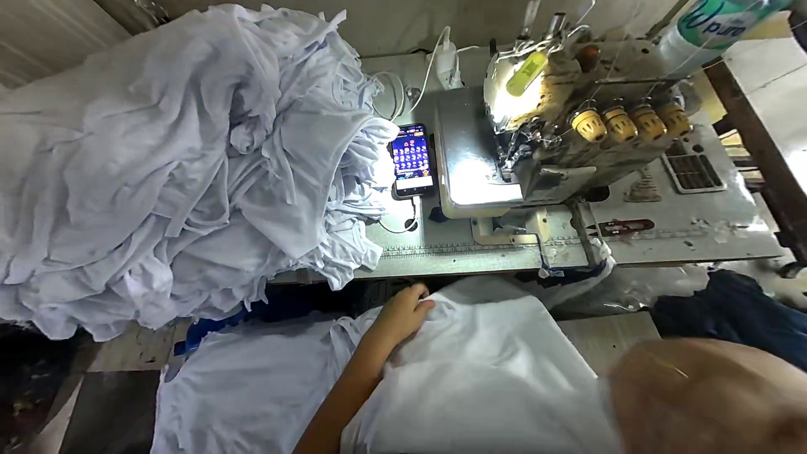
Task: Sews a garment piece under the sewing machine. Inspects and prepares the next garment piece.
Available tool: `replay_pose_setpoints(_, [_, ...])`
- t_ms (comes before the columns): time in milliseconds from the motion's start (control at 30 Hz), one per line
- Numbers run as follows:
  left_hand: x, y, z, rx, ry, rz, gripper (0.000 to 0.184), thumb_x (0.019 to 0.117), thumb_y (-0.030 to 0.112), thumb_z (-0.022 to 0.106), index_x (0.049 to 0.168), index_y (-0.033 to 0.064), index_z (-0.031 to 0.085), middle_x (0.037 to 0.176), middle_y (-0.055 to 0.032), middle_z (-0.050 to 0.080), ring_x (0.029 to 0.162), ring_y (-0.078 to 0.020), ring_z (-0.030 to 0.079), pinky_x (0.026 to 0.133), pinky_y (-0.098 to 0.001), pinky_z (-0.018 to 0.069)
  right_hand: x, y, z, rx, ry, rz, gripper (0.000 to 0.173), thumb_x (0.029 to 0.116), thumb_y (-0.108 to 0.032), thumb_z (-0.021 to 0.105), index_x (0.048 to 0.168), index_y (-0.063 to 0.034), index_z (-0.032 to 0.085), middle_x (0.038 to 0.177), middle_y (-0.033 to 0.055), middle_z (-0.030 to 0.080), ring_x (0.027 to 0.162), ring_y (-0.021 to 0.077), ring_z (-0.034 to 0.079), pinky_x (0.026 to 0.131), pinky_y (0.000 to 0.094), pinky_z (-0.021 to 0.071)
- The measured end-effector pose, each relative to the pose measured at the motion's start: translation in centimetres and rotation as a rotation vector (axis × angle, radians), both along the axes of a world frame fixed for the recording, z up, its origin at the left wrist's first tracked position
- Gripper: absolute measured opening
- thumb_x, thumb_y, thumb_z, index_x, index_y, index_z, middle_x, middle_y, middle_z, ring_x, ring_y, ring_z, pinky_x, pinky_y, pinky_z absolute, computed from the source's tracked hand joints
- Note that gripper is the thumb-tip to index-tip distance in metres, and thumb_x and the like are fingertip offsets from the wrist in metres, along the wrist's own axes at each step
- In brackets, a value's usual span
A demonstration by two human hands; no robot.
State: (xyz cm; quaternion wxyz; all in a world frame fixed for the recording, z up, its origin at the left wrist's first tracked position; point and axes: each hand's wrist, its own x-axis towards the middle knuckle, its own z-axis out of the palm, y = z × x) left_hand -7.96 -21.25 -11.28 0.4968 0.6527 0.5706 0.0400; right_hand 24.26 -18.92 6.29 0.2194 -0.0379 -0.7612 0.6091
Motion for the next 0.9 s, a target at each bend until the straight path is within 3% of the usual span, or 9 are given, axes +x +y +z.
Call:
replay_pose_setpoints(133, [1.5, -1.0, 8.8, 0.648, -0.250, -0.081, 0.017, 0.1000, 0.016, 0.061, 0.100, -0.0010, 0.065, 0.090, -0.0145, 0.067, 0.079, -0.0231, 0.068, 0.070, -0.0371, 0.0580, -8.3, 1.8, -7.8, 0.112, -0.124, -0.375, 0.065, 0.1062, -0.055, 0.040, 0.138, -0.0021, 0.059, 0.139, 0.0098, 0.063, 0.136, 0.0172, 0.052, 0.117, 0.0424, 0.0389])
replay_pose_setpoints(167, [1.6, -1.1, 10.8, 0.765, -0.266, -0.108, 0.016, 0.1003, 0.017, 0.061, 0.098, 0.0021, 0.064, 0.087, -0.0117, 0.065, 0.075, -0.0196, 0.066, 0.066, -0.0318, 0.0561, -9.2, 2.1, -8.8, 0.139, -0.146, -0.373, 0.066, 0.1052, -0.056, 0.041, 0.136, -0.0013, 0.060, 0.131, 0.0097, 0.067, 0.130, 0.0157, 0.056, 0.114, 0.0432, 0.0397])
replay_pose_setpoints(233, [0.9, -0.7, 13.2, 0.874, -0.236, -0.132, 0.017, 0.1003, 0.023, 0.062, 0.097, 0.0058, 0.063, 0.082, -0.0081, 0.064, 0.070, -0.0163, 0.063, 0.061, -0.0279, 0.0528, -9.2, 2.8, -8.4, 0.170, -0.103, -0.352, 0.048, 0.1057, -0.047, 0.049, 0.115, -0.0026, 0.066, 0.097, 0.0010, 0.070, 0.092, -0.0013, 0.062, 0.087, 0.0214, 0.0513])
replay_pose_setpoints(300, [-0.9, 0.2, 13.4, 0.820, -0.196, -0.130, 0.023, 0.0973, 0.028, 0.067, 0.097, 0.0056, 0.069, 0.080, -0.0071, 0.068, 0.069, -0.0170, 0.066, 0.062, -0.0334, 0.0546, -7.2, 3.4, -5.8, 0.224, -0.054, -0.398, 0.028, 0.1055, -0.028, 0.055, 0.098, -0.0033, 0.064, 0.078, -0.0023, 0.062, 0.070, -0.0079, 0.054, 0.066, 0.0086, 0.0453])
replay_pose_setpoints(433, [-5.0, 1.9, 12.1, 0.603, -0.129, 0.020, 0.024, 0.0914, 0.026, 0.073, 0.095, 0.0020, 0.075, 0.083, -0.0102, 0.071, 0.076, -0.0217, 0.067, 0.071, -0.0452, 0.0554, -2.4, 4.4, -1.7, 0.374, -0.102, -0.635, 0.021, 0.1062, -0.029, 0.055, 0.101, -0.0116, 0.065, 0.080, -0.0128, 0.061, 0.072, -0.0152, 0.052, 0.066, 0.0039, 0.0435])
replay_pose_setpoints(567, [-6.0, 2.5, 10.6, 0.575, -0.483, 0.191, 0.017, 0.0891, 0.023, 0.075, 0.090, 0.0066, 0.071, 0.098, 0.0047, 0.070, 0.098, 0.0000, 0.064, 0.089, -0.0222, 0.0543, -1.3, 5.2, -1.5, 0.395, -0.178, -0.773, 0.016, 0.1040, -0.033, 0.057, 0.102, -0.0192, 0.064, 0.082, -0.0190, 0.061, 0.074, -0.0163, 0.054, 0.067, 0.0040, 0.0454])
replay_pose_setpoints(667, [-4.8, 2.3, 10.6, 0.443, -0.718, 0.244, 0.011, 0.0901, 0.008, 0.072, 0.099, 0.0063, 0.065, 0.092, 0.0106, 0.069, 0.086, 0.0044, 0.066, 0.082, -0.0189, 0.0573, -1.4, 5.4, -2.3, 0.341, -0.158, -0.793, 0.011, 0.1038, -0.031, 0.058, 0.103, -0.0222, 0.064, 0.083, -0.0217, 0.062, 0.073, -0.0164, 0.055, 0.066, 0.0036, 0.0456])
replay_pose_setpoints(833, [-3.5, 2.0, 10.2, 0.209, -0.813, 0.291, 0.017, 0.0944, 0.023, 0.069, 0.105, 0.0106, 0.065, 0.083, 0.0167, 0.065, 0.077, 0.0089, 0.061, 0.072, -0.0120, 0.0514, -1.1, 4.7, -2.2, 0.335, -0.157, -0.722, 0.011, 0.1030, -0.030, 0.060, 0.107, -0.0210, 0.064, 0.086, -0.0217, 0.064, 0.076, -0.0173, 0.055, 0.068, 0.0025, 0.0450])
replay_pose_setpoints(900, [-2.4, 1.9, 9.5, 0.166, -0.849, 0.302, 0.006, 0.0942, 0.015, 0.068, 0.099, 0.0118, 0.065, 0.083, 0.0159, 0.066, 0.077, 0.0080, 0.062, 0.073, -0.0133, 0.0524, -1.1, 4.3, -1.9, 0.358, -0.166, -0.689, 0.014, 0.1038, -0.030, 0.059, 0.108, -0.0183, 0.064, 0.086, -0.0195, 0.064, 0.076, -0.0175, 0.054, 0.069, 0.0023, 0.0448])
